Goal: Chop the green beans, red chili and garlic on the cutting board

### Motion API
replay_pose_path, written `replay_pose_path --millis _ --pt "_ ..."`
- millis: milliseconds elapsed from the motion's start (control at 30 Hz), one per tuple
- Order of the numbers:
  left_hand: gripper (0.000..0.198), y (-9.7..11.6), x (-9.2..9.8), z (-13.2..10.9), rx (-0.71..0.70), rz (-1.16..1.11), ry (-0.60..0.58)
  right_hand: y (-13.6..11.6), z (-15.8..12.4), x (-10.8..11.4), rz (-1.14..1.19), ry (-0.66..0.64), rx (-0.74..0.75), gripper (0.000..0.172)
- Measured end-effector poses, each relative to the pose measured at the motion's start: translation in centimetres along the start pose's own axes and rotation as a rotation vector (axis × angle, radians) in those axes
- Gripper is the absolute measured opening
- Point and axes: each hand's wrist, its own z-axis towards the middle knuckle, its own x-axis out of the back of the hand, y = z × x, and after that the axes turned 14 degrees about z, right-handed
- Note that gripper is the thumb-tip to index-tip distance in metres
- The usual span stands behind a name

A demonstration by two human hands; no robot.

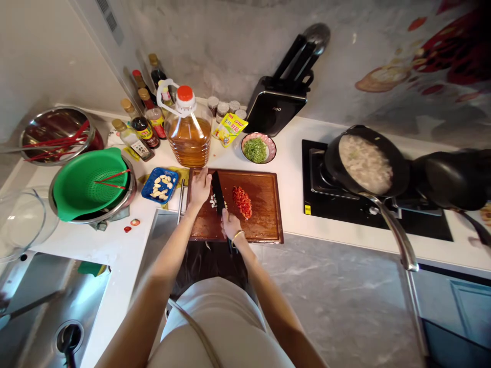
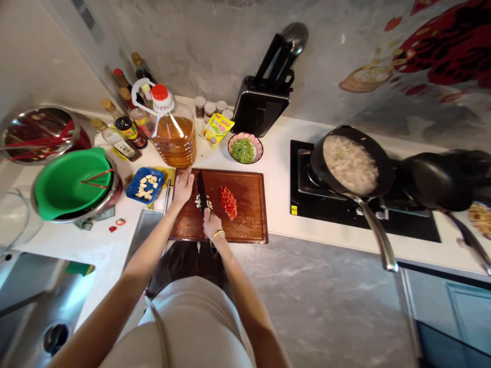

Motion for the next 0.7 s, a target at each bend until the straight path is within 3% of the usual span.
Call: replay_pose_path --millis 67,133,233,300,567,700 --pt "0.051 -0.1 1.0 -3.0 -0.1 0.049 0.036 0.7 -0.4 1.6 0.355 -0.058 -0.016 0.059" --pt "0.052 0.0 1.5 -6.5 -0.222 0.114 -0.021 1.2 -0.8 3.0 0.63 -0.125 -0.039 0.056" --pt "0.054 0.6 1.2 -10.8 -0.388 0.181 -0.156 1.4 -1.3 4.6 0.806 -0.219 -0.113 0.052" --pt "0.055 1.1 0.5 -12.0 -0.422 0.205 -0.201 1.3 -1.5 5.1 0.835 -0.247 -0.154 0.05" --pt "0.053 0.6 -1.2 -9.3 -0.339 0.271 -0.2 2.4 -2.8 5.9 0.718 -0.266 -0.192 0.051" --pt "0.049 -0.8 -1.8 -9.0 -0.285 0.242 -0.244 3.6 -4.2 6.7 0.407 -0.17 -0.113 0.054"
